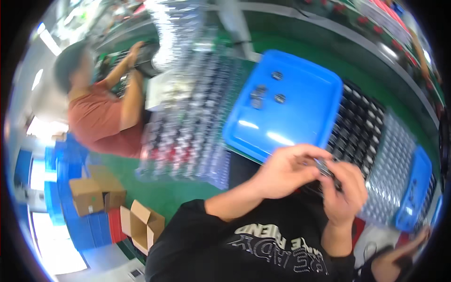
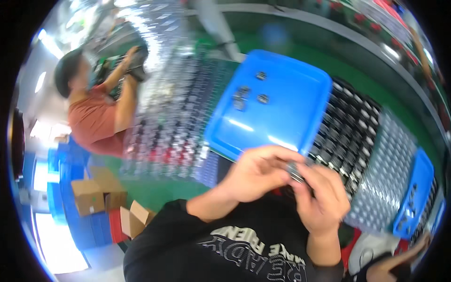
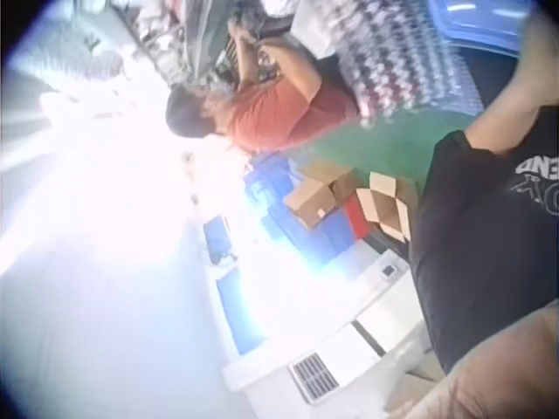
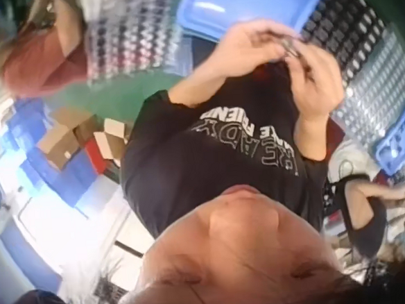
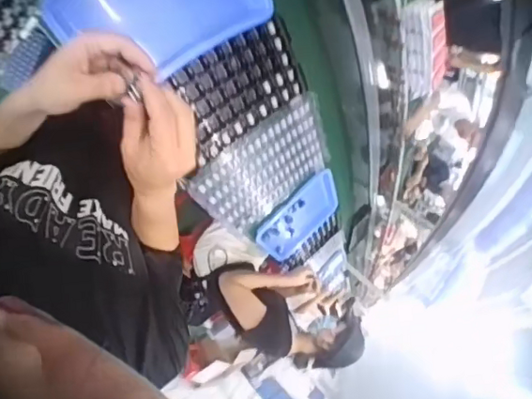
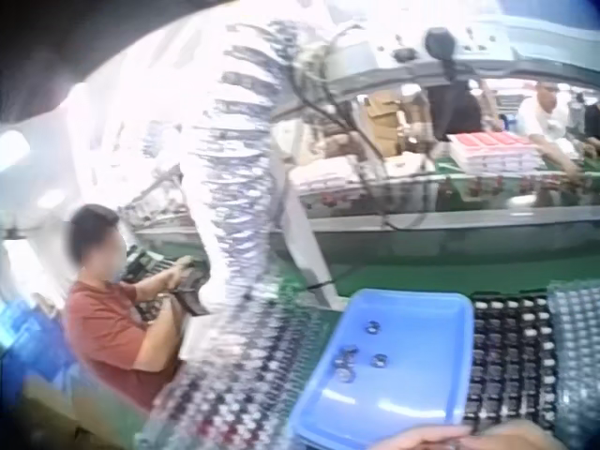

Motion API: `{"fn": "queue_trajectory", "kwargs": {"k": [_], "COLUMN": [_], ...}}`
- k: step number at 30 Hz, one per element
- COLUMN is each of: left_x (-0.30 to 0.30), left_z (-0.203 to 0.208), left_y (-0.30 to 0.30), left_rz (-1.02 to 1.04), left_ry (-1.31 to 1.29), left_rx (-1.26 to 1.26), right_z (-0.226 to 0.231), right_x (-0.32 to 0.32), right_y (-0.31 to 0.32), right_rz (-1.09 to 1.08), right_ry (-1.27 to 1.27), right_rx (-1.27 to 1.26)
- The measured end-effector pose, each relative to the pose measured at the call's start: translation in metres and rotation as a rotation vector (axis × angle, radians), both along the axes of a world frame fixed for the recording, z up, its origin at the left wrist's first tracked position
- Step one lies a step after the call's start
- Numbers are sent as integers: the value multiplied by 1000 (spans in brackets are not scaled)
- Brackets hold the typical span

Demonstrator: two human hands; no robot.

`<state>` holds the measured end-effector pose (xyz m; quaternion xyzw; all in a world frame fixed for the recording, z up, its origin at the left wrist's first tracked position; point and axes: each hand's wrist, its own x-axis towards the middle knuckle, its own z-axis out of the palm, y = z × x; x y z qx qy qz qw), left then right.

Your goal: Sorting small electronic components from a bulk tray into individual compartments in a secondary tray on an assembly line.

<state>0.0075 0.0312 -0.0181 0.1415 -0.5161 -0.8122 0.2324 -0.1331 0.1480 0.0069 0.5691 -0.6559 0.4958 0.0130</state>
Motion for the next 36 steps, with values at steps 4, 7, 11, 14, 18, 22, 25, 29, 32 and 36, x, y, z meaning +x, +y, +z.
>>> {"fn": "queue_trajectory", "kwargs": {"k": [4,7,11,14,18,22,25,29,32,36], "left_x": [-19,-20,-19,-37,-13,-15,-29,-38,-40,-53], "left_z": [-11,-13,-4,-21,-45,-33,-41,-24,-23,-64], "left_y": [10,22,18,-4,-58,-60,-60,-91,-102,-99], "left_rz": [-63,24,2,175,402,377,336,581,413,399], "left_ry": [10,-37,-139,-362,-848,-963,-942,-903,-1256,-1183], "left_rx": [-17,-114,-435,-1015,-1496,-1324,-1301,-1529,-1534,-1582], "right_z": [-11,-29,-30,-39,-35,-33,-45,-24,-29,-55], "right_x": [-7,-10,-26,-46,-76,-98,-108,-89,-78,-77], "right_y": [21,28,36,54,79,100,116,87,73,85], "right_rz": [-50,-2,76,-120,-278,-526,-568,-387,-394,-396], "right_ry": [-144,-620,-675,-552,-534,-383,-376,-190,122,264], "right_rx": [50,25,105,97,17,111,252,365,441,598]}}
